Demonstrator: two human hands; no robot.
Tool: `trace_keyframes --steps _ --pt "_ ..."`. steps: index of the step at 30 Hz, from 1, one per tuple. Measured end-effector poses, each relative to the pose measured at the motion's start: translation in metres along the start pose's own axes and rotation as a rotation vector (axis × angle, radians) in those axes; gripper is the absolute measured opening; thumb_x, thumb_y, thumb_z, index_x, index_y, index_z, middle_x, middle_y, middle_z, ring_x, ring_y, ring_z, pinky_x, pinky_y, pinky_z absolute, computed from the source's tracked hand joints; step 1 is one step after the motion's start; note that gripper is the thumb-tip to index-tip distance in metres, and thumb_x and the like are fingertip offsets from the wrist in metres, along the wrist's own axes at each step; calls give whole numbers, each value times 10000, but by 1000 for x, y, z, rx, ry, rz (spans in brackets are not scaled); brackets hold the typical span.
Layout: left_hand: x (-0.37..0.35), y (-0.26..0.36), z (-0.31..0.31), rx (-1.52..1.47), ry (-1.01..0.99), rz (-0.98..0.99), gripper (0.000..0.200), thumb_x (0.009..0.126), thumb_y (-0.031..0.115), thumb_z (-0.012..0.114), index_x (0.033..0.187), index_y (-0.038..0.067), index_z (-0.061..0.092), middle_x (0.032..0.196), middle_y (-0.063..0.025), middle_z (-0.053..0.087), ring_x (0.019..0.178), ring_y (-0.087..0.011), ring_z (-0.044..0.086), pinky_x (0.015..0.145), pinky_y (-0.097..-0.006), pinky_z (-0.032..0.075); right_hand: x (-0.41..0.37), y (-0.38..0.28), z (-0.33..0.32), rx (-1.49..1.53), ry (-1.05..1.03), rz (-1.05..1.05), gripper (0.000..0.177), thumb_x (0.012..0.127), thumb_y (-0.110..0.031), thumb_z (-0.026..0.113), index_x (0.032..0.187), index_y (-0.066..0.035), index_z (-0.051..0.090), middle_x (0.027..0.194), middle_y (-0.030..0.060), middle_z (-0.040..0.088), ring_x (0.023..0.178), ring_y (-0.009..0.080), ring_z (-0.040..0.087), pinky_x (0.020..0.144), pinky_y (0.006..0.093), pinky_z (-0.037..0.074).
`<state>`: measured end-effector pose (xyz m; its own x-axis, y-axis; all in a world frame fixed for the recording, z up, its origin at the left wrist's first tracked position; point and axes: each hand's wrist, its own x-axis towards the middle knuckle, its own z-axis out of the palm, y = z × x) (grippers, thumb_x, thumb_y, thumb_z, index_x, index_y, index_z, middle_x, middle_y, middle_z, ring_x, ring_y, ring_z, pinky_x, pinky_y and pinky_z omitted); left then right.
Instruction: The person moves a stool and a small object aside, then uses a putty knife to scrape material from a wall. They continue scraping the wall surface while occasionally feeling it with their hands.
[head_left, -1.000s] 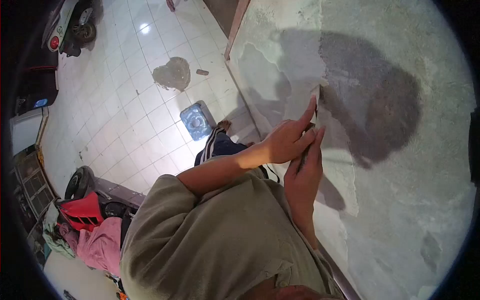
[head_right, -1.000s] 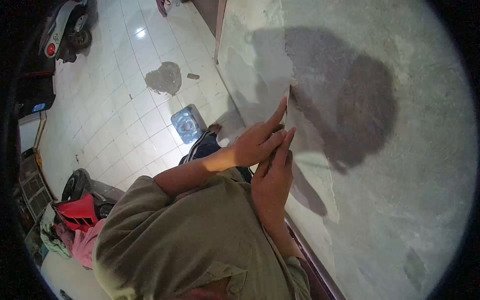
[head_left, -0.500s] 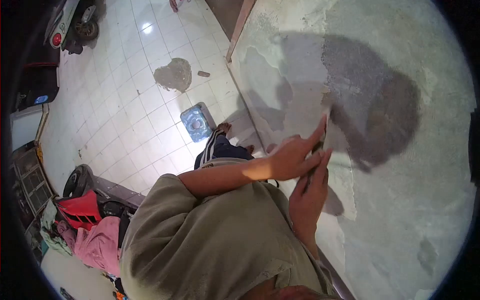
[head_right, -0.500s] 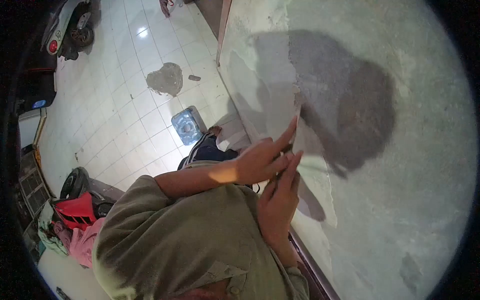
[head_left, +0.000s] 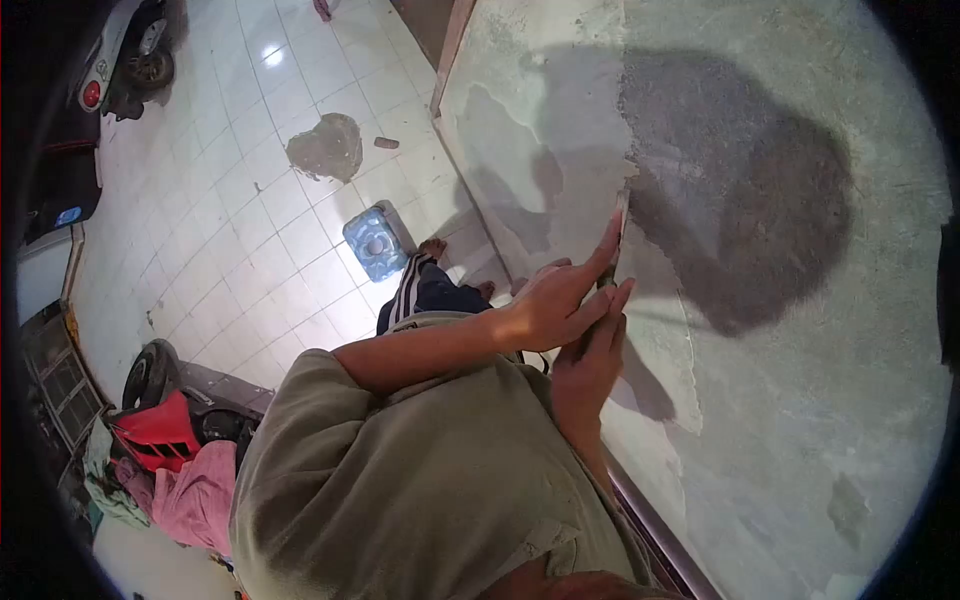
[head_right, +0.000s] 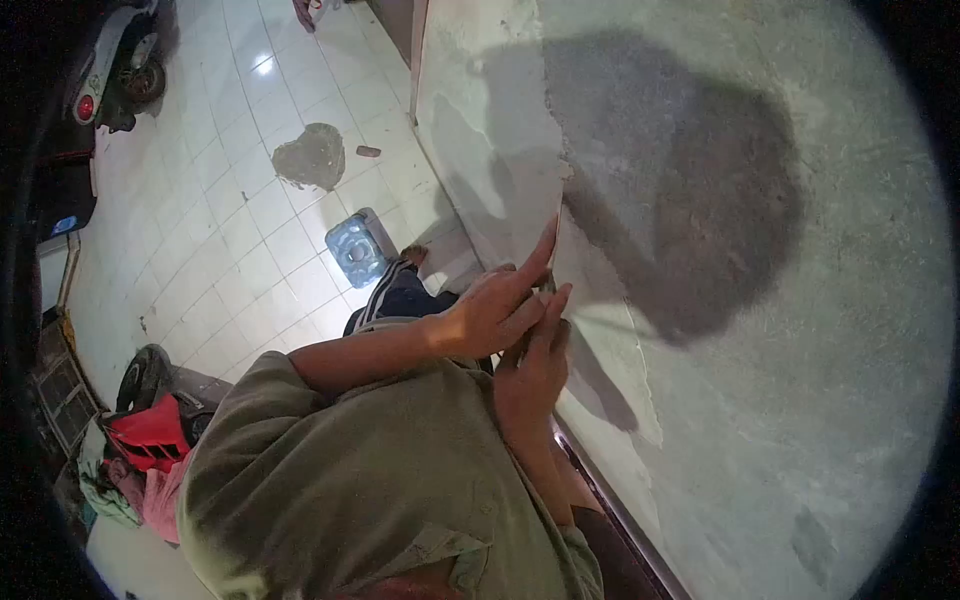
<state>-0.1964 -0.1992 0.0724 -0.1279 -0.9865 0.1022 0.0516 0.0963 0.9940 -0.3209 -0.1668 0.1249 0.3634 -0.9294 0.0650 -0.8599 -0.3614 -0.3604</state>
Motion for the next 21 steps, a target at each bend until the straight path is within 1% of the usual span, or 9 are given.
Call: trace_keyframes --steps 5,8,10,11,13,14,17,19,21 --pt "-3 8 7 108 -31 50 825 969 290 404 1569 20 -94 884 -287 629 703 -420 621 751 -460 489 -7 -3 -20 3 -27 20 715 983 -128 523 1574 -31 133 1173 291 541 969 456 631 722 494 536" --pt "0 3 2 29 -38 -34 807 977 277 406 1579 47 -78 864 -289 630 700 -408 621 749 -457 487 3 -10 -8 -50 -10 11 696 992 -113 508 1573 -29 135 1164 290 542 987 462 633 716 505 536" --pt "3 -8 -7 -88 42 -43 831 959 265 468 1575 46 -44 789 -295 622 760 -493 612 776 -512 472 14 -16 6 40 12 -50 692 991 -88 495 1574 -30 126 1194 301 539 998 472 636 715 516 538" --pt "1 -6 -7 -85 40 -42 831 959 265 468 1575 46 -44 789 -295 622 760 -493 612 776 -512 472 10 -14 6 42 15 -48 692 991 -88 495 1574 -30 126 1194 301 539 998 472 636 715 516 538" --pt "-1 1 -11 -47 3 -61 834 961 272 470 1572 39 -49 818 -293 633 751 -483 623 738 -507 483 3 -10 2 -3 -55 11 697 992 -74 489 1577 -32 112 1247 318 527 1024 469 635 718 504 545" --pt "-3 3 -8 -43 9 -59 834 961 272 470 1572 39 -49 818 -293 633 751 -483 623 738 -507 483 0 -15 -8 52 -78 87 679 995 -66 485 1574 -27 132 1259 317 528 1052 463 626 764 498 542" --pt "2 2 3 -11 -37 -20 833 964 279 470 1570 36 -47 871 -293 654 763 -487 632 738 -501 497 2 -8 -16 118 4 1 651 1006 -74 472 1571 -20 152 1222 300 547 1070 457 620 802 498 531" --pt "8 -9 5 -127 85 10 829 975 295 468 1572 47 -52 905 -298 664 808 -488 645 783 -498 496 14 -3 -1 94 36 -52 670 988 -58 486 1574 -30 160 1200 292 562 1062 463 617 819 505 517" --pt "13 -18 -16 -79 91 -54 822 985 305 460 1573 54 -56 912 -306 665 829 -490 649 805 -495 494 30 -2 19 70 -14 -60 712 961 -34 506 1579 -46 154 1202 291 569 1045 462 619 807 495 514"
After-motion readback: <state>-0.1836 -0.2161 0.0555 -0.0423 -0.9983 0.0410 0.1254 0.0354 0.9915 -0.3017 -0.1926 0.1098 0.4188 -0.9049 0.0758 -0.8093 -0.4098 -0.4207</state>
